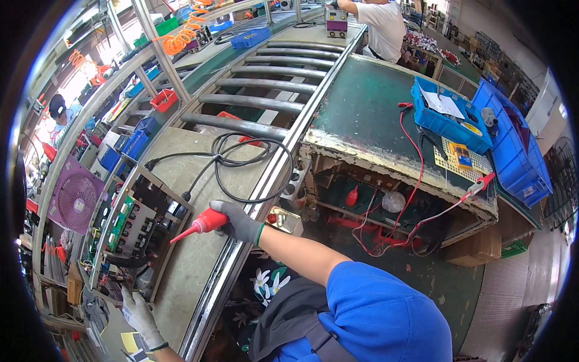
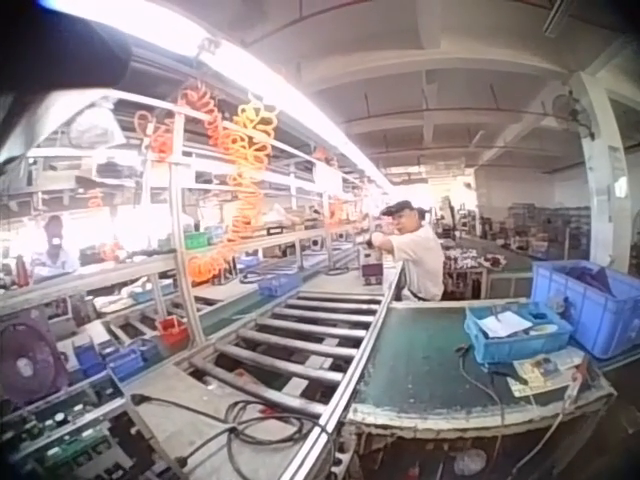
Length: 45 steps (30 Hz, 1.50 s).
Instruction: Apply adhesive or sealant to internal components and adjust wiring inside an electronic housing on an assembly line.
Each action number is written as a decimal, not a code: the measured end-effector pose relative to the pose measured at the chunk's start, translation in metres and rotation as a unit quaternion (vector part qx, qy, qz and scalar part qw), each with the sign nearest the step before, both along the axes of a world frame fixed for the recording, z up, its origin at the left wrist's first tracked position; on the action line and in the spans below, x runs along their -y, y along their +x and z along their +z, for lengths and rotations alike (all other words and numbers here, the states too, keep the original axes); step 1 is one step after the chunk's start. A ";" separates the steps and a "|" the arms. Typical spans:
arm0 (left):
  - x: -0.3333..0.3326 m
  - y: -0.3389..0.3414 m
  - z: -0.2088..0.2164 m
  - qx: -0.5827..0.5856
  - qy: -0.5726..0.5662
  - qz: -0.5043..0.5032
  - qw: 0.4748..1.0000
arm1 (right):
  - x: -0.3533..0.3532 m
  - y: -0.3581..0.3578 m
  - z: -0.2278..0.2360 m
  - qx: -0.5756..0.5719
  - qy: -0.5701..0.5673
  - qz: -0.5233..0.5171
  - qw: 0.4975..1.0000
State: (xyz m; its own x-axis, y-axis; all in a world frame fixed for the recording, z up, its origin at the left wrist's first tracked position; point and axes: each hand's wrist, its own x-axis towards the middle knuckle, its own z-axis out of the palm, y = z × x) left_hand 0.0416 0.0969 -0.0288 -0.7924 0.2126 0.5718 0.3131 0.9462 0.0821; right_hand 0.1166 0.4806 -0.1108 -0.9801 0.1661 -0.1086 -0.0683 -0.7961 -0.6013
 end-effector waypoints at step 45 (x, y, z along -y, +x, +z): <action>-0.012 0.008 0.010 0.194 0.069 0.058 0.977 | -0.002 0.000 0.001 0.040 -0.002 0.009 0.999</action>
